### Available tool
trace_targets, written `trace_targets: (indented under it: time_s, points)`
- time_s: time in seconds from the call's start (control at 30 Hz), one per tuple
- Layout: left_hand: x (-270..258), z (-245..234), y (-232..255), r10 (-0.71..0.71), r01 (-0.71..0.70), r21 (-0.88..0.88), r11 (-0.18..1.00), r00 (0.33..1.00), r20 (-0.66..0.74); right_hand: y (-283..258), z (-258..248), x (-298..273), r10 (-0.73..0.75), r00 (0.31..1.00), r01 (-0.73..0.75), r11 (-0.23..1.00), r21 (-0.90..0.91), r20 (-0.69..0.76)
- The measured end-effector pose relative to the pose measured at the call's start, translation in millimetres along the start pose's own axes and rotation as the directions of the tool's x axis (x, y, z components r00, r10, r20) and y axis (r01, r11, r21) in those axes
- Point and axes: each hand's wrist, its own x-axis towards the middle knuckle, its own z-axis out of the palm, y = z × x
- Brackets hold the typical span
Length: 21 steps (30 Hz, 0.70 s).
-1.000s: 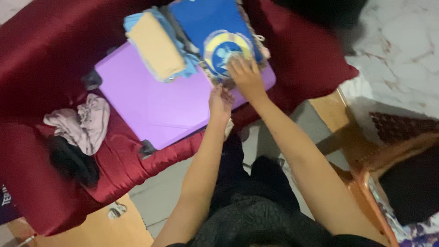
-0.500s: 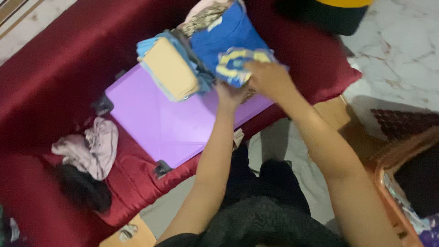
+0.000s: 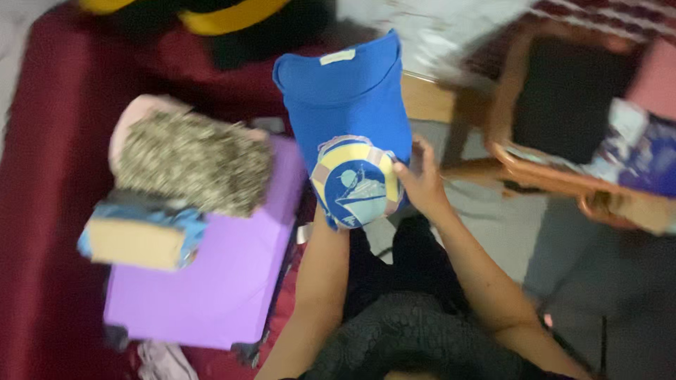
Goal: The person unloads a suitcase by picking up folded clothes and placing them into a basket by hand.
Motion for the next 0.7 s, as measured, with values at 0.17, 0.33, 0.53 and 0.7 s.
trace_targets:
  time_s: [0.17, 0.33, 0.53, 0.7]
  points:
    - [92.5, 62.6, -140.7, -0.228, 0.223, 0.103, 0.969, 0.973, 0.035, 114.1, -110.3, -33.7, 0.582, 0.76, -0.63, 0.547, 0.551, 0.291]
    - [180.6, 116.3, -275.2, -0.381, 0.368, 0.175, 0.913, 0.924, 0.045, 188.7, -230.9, -26.1, 0.598, 0.8, -0.53, 0.673, 0.516, 0.041]
    - [293.2, 107.0, -345.3, -0.19, 0.258, 0.426, 0.867, 0.962, -0.194, 321.0, -284.1, 5.8, 0.547, 0.833, -0.514, 0.821, 0.249, -0.085]
    - [303.5, 0.3, -331.7, -0.18, 0.343, 0.498, 0.797, 0.921, -0.346, 415.7, -260.6, 10.9, 0.66, 0.751, -0.644, 0.735, -0.212, 0.008]
